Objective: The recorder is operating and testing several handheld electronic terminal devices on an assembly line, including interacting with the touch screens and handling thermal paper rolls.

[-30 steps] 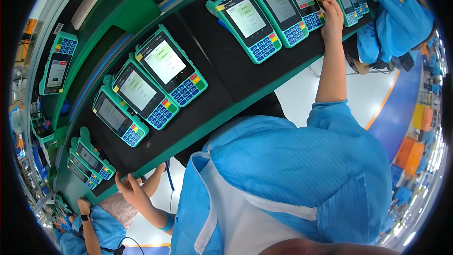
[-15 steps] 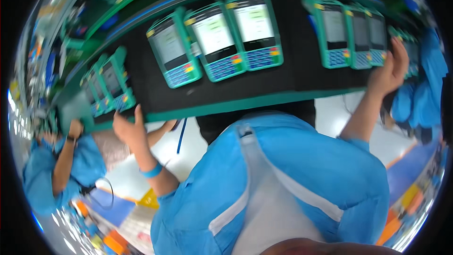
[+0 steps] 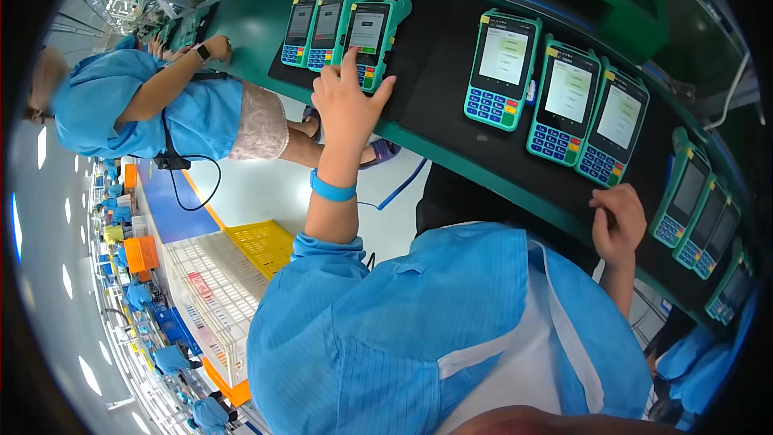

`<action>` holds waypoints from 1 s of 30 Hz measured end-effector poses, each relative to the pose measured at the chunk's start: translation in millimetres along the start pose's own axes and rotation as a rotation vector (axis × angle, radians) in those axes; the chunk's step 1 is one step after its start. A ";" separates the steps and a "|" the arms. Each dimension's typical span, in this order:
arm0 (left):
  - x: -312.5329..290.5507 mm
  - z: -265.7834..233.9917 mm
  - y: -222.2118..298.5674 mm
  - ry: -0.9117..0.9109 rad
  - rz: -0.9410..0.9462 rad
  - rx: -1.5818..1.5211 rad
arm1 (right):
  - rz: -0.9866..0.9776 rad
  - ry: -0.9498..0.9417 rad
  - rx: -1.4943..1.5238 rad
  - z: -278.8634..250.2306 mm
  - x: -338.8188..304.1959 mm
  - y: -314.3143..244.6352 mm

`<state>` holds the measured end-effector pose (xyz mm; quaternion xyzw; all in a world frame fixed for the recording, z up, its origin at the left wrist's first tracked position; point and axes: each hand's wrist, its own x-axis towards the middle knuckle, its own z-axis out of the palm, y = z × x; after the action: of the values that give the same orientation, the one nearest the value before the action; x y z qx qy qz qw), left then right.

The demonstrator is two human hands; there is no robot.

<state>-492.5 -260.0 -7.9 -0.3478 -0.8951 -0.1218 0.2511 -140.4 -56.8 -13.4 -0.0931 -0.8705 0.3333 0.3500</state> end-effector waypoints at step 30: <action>67.4 47.7 -95.7 -0.104 -0.482 0.105 | 0.089 0.075 0.215 -6.2 -4.2 11.1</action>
<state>-618.0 -273.2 -16.3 -0.1167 -0.9689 -0.1136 0.1861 -133.9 -46.8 -19.5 -0.1061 -0.8111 0.4361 0.3751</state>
